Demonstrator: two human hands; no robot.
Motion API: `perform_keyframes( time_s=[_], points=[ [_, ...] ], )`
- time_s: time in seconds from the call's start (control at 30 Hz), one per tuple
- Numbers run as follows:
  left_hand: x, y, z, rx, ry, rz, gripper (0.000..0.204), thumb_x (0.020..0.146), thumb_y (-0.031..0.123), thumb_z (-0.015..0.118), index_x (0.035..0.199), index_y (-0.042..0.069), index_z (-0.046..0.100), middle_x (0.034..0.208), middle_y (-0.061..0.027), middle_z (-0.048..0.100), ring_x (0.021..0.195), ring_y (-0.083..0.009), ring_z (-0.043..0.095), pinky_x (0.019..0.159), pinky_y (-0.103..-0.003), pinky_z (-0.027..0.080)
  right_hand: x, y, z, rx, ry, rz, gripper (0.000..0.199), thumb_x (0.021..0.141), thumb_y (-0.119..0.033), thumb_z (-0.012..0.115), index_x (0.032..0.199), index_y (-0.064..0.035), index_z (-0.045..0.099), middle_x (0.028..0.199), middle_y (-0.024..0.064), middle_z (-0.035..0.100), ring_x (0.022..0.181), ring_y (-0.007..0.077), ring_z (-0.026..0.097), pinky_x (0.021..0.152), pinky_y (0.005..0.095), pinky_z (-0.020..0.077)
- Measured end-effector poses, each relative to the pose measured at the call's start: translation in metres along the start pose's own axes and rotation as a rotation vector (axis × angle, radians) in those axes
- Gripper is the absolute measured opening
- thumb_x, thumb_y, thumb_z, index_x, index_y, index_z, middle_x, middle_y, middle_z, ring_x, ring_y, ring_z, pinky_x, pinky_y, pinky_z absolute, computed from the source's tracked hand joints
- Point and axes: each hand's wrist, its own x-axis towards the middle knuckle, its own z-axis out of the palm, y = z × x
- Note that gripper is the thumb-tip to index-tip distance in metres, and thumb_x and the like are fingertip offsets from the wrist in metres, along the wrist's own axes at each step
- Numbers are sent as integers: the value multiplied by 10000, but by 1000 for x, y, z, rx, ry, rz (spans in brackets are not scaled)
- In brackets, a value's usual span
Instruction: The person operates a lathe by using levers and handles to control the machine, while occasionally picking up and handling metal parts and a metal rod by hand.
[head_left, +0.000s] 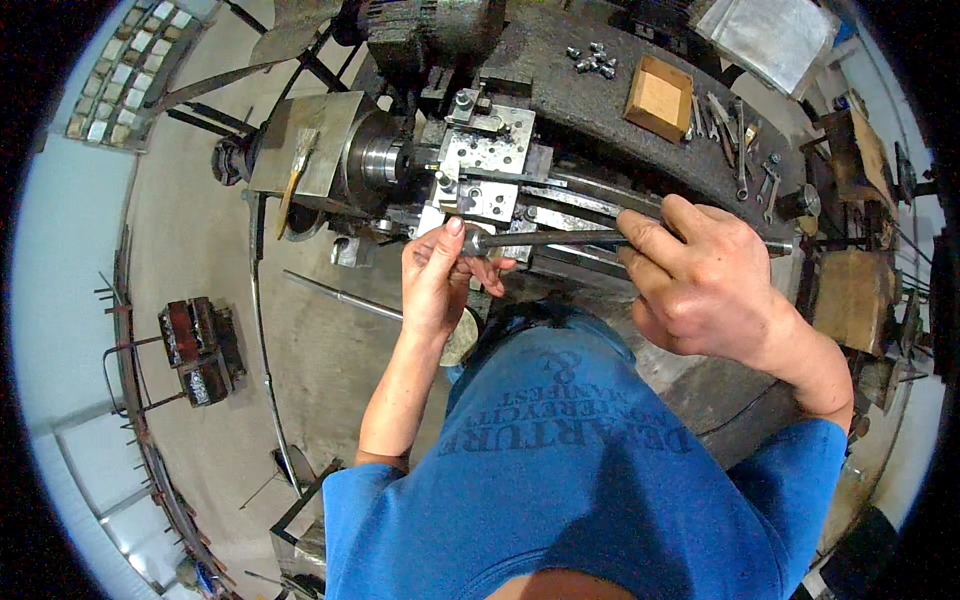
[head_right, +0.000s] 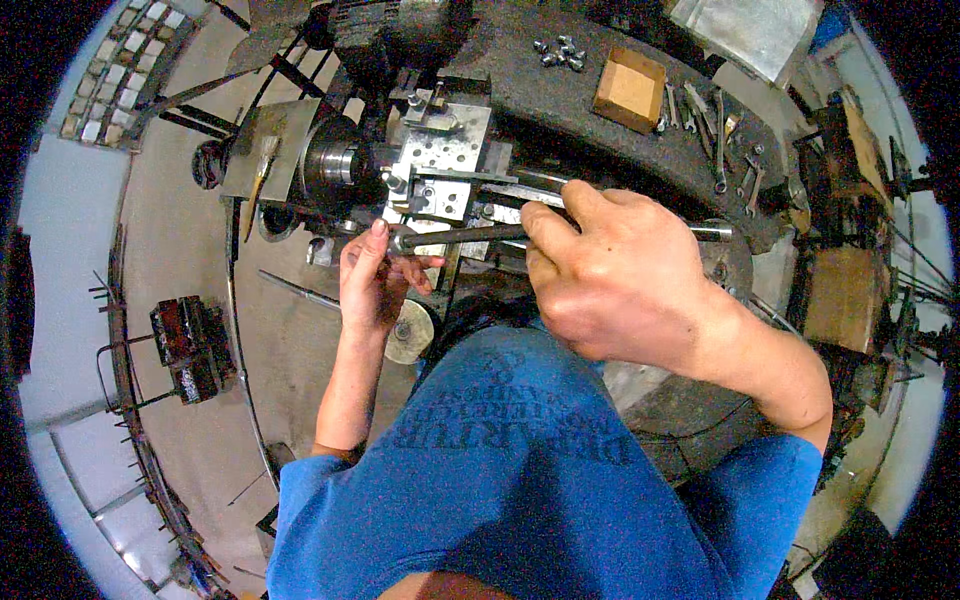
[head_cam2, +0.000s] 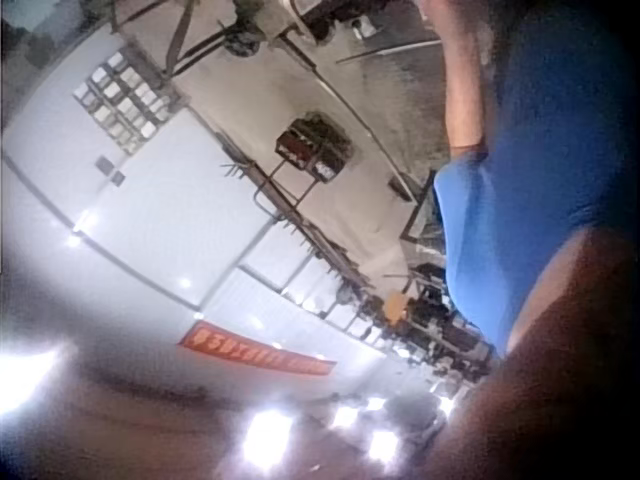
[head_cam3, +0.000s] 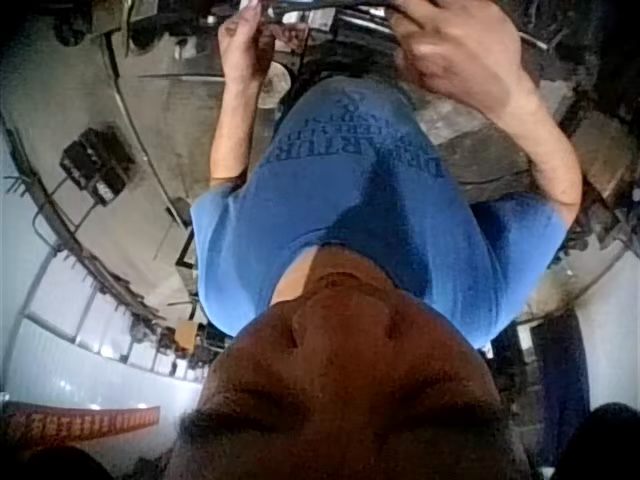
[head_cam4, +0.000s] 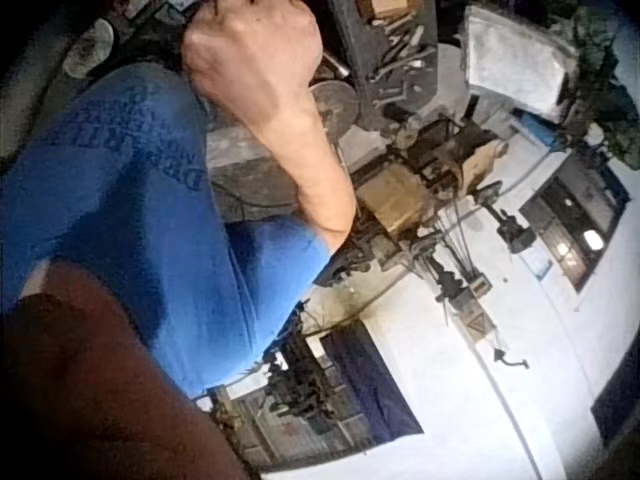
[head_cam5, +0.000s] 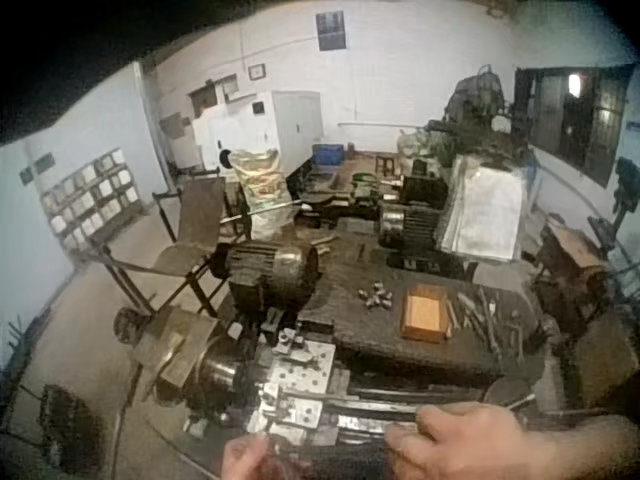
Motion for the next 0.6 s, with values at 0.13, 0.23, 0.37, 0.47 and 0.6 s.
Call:
perform_keyframes(
  time_s=[0.13, 0.23, 0.37, 0.47, 0.6],
  points=[
    [2, 2, 0, 33, -10, 24, 326, 889, 275, 443, 790, -24, 527, 475, -113, 518, 404, -222, 528, 634, -414, 513, -2, 3, 1, -5, -14, 5, 200, 545, -216, 562, 622, -34, 593, 812, 85, 552, 695, 206, 518, 524, 291, 456],
    [2, 2, 1, 37, -15, 28, 323, 888, 262, 449, 769, -27, 532, 488, -118, 529, 420, -224, 538, 635, -404, 513, -3, 5, 0, 66, -31, 17, 219, 542, -228, 564, 642, -35, 599, 816, 87, 556, 686, 208, 520, 526, 294, 461],
    [0, 2, 9, 74, 78, 6, 369, 889, 275, 466, 694, -30, 539, 518, -147, 564, 474, -218, 579, 644, -408, 521, -6, 5, 3, 94, -52, 50, 224, 544, -240, 564, 640, -40, 594, 821, 85, 559, 673, 210, 522, 528, 296, 463],
    [1, -9, -1, 4, 6, 53, 354, 882, 272, 484, 712, -32, 545, 516, -140, 561, 475, -212, 580, 666, -415, 515, -9, 1, 14, 51, -9, 37, 206, 551, -243, 567, 617, -49, 583, 808, 84, 560, 650, 208, 521, 517, 299, 457],
    [-1, -17, 0, 2, 89, -13, 347, 878, 272, 493, 756, -47, 551, 534, -134, 565, 475, -208, 578, 674, -416, 512, -15, 1, 32, 78, 2, 43, 191, 563, -247, 568, 592, -59, 570, 764, 79, 550, 604, 199, 517, 483, 307, 443]
  ],
)
